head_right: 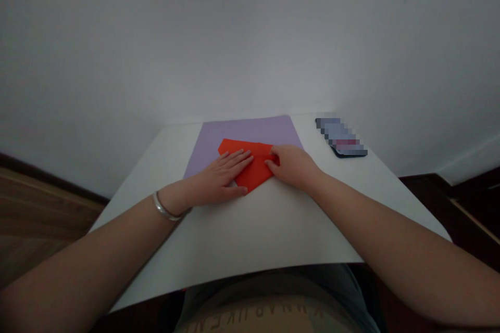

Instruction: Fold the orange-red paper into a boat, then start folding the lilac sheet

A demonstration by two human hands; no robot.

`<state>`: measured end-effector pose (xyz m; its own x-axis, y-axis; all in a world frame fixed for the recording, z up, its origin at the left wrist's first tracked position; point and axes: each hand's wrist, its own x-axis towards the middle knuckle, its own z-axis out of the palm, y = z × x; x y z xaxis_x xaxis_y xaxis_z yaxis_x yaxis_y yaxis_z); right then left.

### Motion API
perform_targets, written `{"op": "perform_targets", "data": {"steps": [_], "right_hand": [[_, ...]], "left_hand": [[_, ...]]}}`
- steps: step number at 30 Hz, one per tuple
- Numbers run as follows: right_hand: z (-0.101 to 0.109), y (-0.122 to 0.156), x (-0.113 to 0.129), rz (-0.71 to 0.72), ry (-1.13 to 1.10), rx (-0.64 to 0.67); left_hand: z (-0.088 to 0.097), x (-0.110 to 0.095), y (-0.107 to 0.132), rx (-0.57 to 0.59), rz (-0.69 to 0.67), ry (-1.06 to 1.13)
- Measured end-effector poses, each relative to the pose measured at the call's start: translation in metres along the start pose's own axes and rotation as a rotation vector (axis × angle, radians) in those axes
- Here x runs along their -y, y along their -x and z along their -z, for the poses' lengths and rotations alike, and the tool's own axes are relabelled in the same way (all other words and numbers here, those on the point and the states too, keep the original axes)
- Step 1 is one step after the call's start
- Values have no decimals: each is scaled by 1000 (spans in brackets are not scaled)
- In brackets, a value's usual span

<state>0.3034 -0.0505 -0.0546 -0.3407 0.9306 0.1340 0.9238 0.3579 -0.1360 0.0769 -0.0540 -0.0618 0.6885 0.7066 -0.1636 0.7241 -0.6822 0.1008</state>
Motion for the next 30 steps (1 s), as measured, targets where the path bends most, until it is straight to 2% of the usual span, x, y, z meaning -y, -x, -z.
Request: {"op": "perform_targets", "data": {"steps": [21, 30], "right_hand": [[0, 1, 3, -34, 22, 14], [0, 1, 6, -48, 43, 23]], "left_hand": [[-1, 0, 0, 21, 5, -7], [-3, 2, 0, -25, -23, -11]]}}
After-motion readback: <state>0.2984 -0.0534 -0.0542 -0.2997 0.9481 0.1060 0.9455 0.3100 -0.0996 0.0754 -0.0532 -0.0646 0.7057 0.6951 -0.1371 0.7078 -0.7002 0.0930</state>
